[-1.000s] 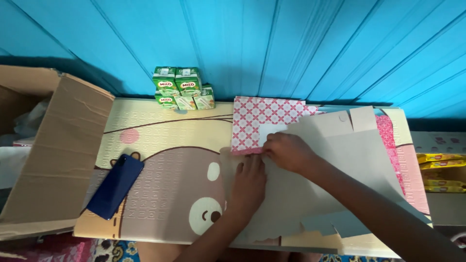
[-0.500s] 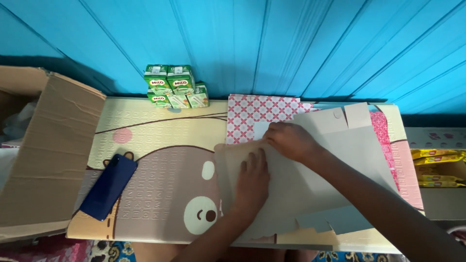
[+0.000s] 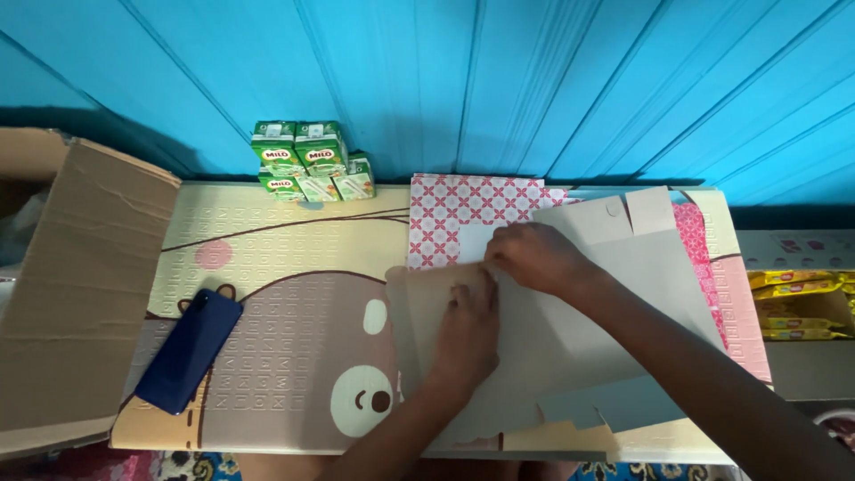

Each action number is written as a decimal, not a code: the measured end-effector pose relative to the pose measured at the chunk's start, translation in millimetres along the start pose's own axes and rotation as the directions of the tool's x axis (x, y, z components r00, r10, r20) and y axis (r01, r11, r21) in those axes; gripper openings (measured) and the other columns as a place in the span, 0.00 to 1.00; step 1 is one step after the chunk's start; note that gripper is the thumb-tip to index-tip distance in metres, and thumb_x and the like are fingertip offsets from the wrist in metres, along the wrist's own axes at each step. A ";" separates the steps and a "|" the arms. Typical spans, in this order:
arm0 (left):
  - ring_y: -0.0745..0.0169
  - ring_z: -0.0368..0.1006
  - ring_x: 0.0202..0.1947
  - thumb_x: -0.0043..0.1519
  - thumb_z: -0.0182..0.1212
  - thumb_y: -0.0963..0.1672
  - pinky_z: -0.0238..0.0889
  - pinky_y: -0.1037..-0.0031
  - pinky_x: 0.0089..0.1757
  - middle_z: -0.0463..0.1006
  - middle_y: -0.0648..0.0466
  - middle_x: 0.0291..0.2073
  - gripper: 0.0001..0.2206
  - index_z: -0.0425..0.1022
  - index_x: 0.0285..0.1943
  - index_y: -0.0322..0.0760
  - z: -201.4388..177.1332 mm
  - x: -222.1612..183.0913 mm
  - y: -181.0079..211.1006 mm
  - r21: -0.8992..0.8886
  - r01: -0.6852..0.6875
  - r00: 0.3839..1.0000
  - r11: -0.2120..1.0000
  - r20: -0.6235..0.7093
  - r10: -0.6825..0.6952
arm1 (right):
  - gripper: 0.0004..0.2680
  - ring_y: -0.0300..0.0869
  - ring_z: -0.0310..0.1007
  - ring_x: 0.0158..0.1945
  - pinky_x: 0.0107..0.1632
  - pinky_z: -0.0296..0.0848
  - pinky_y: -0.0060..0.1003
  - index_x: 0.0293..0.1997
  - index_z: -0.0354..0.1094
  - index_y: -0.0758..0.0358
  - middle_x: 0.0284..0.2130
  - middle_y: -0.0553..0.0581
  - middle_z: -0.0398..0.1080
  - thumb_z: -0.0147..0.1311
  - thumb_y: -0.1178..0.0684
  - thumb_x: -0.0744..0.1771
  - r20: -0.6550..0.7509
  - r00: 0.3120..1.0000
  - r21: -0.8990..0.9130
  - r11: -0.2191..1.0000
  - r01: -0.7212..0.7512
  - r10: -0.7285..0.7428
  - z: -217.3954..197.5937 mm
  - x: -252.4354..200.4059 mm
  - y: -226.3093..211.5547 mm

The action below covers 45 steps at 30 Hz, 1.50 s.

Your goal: The person sits on the floor at a low table and folds a flat die-cut cardboard blank into an open box, pressing the creases and tucking the side flaps. They align a decorative pink printed sheet with the box and fold its edges over the box walls, then lift and reposition the box to continue folding the flaps.

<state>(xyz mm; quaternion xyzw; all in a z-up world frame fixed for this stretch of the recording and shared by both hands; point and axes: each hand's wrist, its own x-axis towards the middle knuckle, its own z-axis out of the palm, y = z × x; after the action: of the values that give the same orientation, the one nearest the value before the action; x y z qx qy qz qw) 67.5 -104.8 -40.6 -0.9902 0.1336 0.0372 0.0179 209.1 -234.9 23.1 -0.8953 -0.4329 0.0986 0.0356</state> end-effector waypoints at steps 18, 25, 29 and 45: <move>0.26 0.72 0.53 0.49 0.65 0.40 0.76 0.67 0.43 0.66 0.34 0.64 0.38 0.61 0.73 0.24 -4.9 -1.8 -2.7 -0.056 -0.003 1.000 0.998 -0.016 0.002 | 0.03 0.49 0.77 0.45 0.48 0.77 0.45 0.37 0.72 0.48 0.36 0.48 0.74 0.57 0.48 0.67 0.013 0.999 -0.091 0.995 0.033 -0.032 3.9 8.0 7.8; 0.31 0.69 0.57 0.54 0.63 0.43 0.74 0.66 0.45 0.60 0.38 0.71 0.35 0.61 0.74 0.26 -17.6 -5.9 -4.3 0.027 -0.045 0.999 0.999 0.022 0.044 | 0.03 0.50 0.78 0.45 0.49 0.77 0.46 0.38 0.74 0.50 0.36 0.52 0.74 0.54 0.50 0.67 0.012 1.000 -0.035 0.999 -0.017 0.017 -0.5 7.1 0.0; 0.29 0.68 0.58 0.55 0.62 0.42 0.74 0.63 0.48 0.58 0.37 0.72 0.34 0.61 0.74 0.25 0.8 -10.8 -1.8 0.009 -0.014 1.000 1.000 -0.023 0.015 | 0.04 0.53 0.78 0.45 0.49 0.77 0.48 0.38 0.72 0.51 0.37 0.53 0.75 0.53 0.48 0.67 0.036 0.999 0.016 0.999 -0.034 0.033 5.5 4.3 3.2; 0.53 0.66 0.64 0.69 0.56 0.46 0.58 0.50 0.62 0.75 0.57 0.56 0.14 0.76 0.63 0.48 -13.8 -23.4 -110.7 -0.345 0.064 0.959 0.937 -0.240 -0.153 | 0.05 0.45 0.75 0.48 0.51 0.75 0.40 0.43 0.73 0.54 0.42 0.51 0.71 0.51 0.51 0.70 -0.249 0.959 -0.026 0.990 0.136 -0.138 42.1 -7.8 -34.2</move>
<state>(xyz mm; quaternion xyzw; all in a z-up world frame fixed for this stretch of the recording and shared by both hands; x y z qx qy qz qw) 75.4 7.4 -22.2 -0.9809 0.0712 -0.0734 -0.1657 169.3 -220.7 -11.8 -0.8687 -0.4862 -0.0196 0.0927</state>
